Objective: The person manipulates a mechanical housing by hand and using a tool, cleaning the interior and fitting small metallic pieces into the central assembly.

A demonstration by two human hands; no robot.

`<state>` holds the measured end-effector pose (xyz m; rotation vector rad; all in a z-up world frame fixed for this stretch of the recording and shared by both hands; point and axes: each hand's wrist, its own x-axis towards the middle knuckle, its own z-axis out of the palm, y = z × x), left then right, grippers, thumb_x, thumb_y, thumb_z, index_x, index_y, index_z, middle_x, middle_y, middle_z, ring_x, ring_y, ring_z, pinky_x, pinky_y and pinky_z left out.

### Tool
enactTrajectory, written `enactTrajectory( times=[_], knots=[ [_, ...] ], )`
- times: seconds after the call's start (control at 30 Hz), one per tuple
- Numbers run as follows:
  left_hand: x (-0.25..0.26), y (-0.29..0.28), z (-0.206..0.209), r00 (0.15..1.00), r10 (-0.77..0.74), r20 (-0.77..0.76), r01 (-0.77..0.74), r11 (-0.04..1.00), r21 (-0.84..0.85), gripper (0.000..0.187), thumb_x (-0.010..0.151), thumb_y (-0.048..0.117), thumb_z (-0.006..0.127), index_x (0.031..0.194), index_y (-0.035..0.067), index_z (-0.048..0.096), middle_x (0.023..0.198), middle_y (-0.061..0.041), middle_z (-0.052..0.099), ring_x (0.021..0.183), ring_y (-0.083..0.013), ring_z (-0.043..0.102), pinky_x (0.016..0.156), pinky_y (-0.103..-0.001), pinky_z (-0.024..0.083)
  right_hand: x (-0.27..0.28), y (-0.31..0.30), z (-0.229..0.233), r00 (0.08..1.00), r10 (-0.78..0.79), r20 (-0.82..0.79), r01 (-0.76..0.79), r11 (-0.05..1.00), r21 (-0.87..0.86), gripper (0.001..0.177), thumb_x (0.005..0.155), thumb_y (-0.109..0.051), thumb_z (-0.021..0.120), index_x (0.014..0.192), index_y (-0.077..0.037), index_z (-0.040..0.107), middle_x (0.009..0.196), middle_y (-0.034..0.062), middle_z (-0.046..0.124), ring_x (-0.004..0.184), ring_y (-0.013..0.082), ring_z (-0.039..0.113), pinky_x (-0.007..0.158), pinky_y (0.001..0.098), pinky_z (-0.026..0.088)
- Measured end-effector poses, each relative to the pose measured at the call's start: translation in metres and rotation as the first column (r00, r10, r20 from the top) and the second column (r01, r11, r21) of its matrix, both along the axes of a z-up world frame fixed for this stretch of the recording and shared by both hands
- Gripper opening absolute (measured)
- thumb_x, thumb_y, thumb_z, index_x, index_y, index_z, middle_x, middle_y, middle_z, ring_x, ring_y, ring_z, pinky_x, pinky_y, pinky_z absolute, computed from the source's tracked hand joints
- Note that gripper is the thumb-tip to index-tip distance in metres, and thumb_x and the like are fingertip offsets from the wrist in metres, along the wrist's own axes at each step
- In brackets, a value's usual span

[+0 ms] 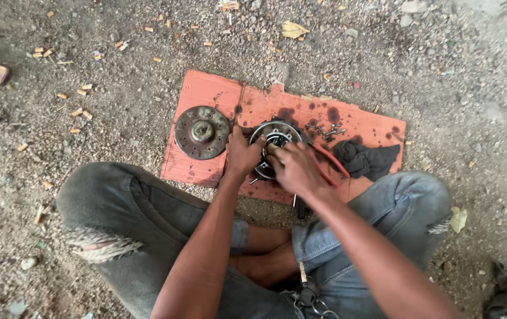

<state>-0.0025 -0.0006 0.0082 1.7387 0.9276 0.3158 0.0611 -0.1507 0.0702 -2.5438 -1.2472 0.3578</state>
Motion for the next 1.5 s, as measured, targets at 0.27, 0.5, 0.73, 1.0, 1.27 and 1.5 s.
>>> enactTrajectory(
  times=[0.27,0.5,0.73,1.0,1.27,1.5],
  knots=[
    [0.001,0.001,-0.002,0.999,-0.005,0.044,0.004,1.000,0.024,0.047,0.079,0.027,0.082,0.111,-0.002,0.061,0.113,-0.024,0.067,0.108,-0.0419,0.063,0.095,-0.051,0.049,0.019,0.000,0.012,0.999,0.024,-0.031,-0.020,0.992,0.121,0.022,0.092,-0.020,0.070,0.111,-0.012,0.078,0.106,0.0112,0.071,0.101,0.0287,0.060,0.091,0.0480,0.050],
    [-0.001,0.002,0.003,0.999,0.002,0.034,0.000,0.999,-0.054,0.045,0.079,0.025,0.080,0.110,-0.003,0.062,0.108,-0.021,0.072,0.104,-0.0377,0.070,0.090,-0.048,0.054,0.013,-0.003,0.020,0.986,0.135,-0.102,-0.157,0.952,-0.262,0.026,0.092,-0.015,0.068,0.117,-0.015,0.076,0.102,0.0129,0.068,0.094,0.0268,0.063,0.086,0.0457,0.054],
    [-0.001,0.002,0.003,0.996,-0.003,0.085,0.002,1.000,0.005,0.044,0.081,0.023,0.081,0.109,-0.004,0.062,0.109,-0.024,0.070,0.103,-0.0389,0.068,0.089,-0.048,0.053,0.016,0.010,0.012,0.928,-0.163,-0.335,0.195,0.979,0.064,0.023,0.094,-0.032,0.076,0.111,-0.017,0.080,0.096,0.0068,0.081,0.083,0.0222,0.078,0.077,0.0412,0.061],
    [-0.003,0.003,0.012,0.995,0.011,0.097,-0.003,0.997,-0.082,0.041,0.080,0.020,0.081,0.107,-0.004,0.061,0.104,-0.021,0.073,0.100,-0.0337,0.073,0.087,-0.044,0.055,0.017,0.011,0.002,0.898,-0.311,-0.310,0.346,0.936,0.062,0.034,0.082,-0.024,0.085,0.107,-0.007,0.070,0.096,0.0135,0.076,0.082,0.0244,0.075,0.071,0.0416,0.059],
    [0.000,0.002,0.010,0.992,0.032,0.120,-0.022,0.996,-0.085,0.040,0.079,0.015,0.083,0.105,-0.006,0.060,0.102,-0.020,0.075,0.094,-0.0306,0.075,0.081,-0.042,0.057,0.024,0.009,-0.028,0.960,-0.137,-0.246,0.213,0.925,0.314,0.016,0.084,-0.015,0.085,0.086,-0.002,0.076,0.084,0.0097,0.079,0.072,0.0186,0.074,0.067,0.0369,0.058],
    [0.000,0.001,0.009,0.993,0.030,0.116,-0.014,0.990,-0.139,0.038,0.081,0.014,0.082,0.105,-0.004,0.060,0.101,-0.019,0.074,0.094,-0.0263,0.074,0.082,-0.039,0.057,0.036,0.009,-0.032,0.946,-0.131,-0.297,0.249,0.880,0.405,0.013,0.080,-0.012,0.085,0.080,-0.003,0.076,0.076,0.0067,0.078,0.066,0.0160,0.072,0.064,0.0358,0.058]
  ],
)
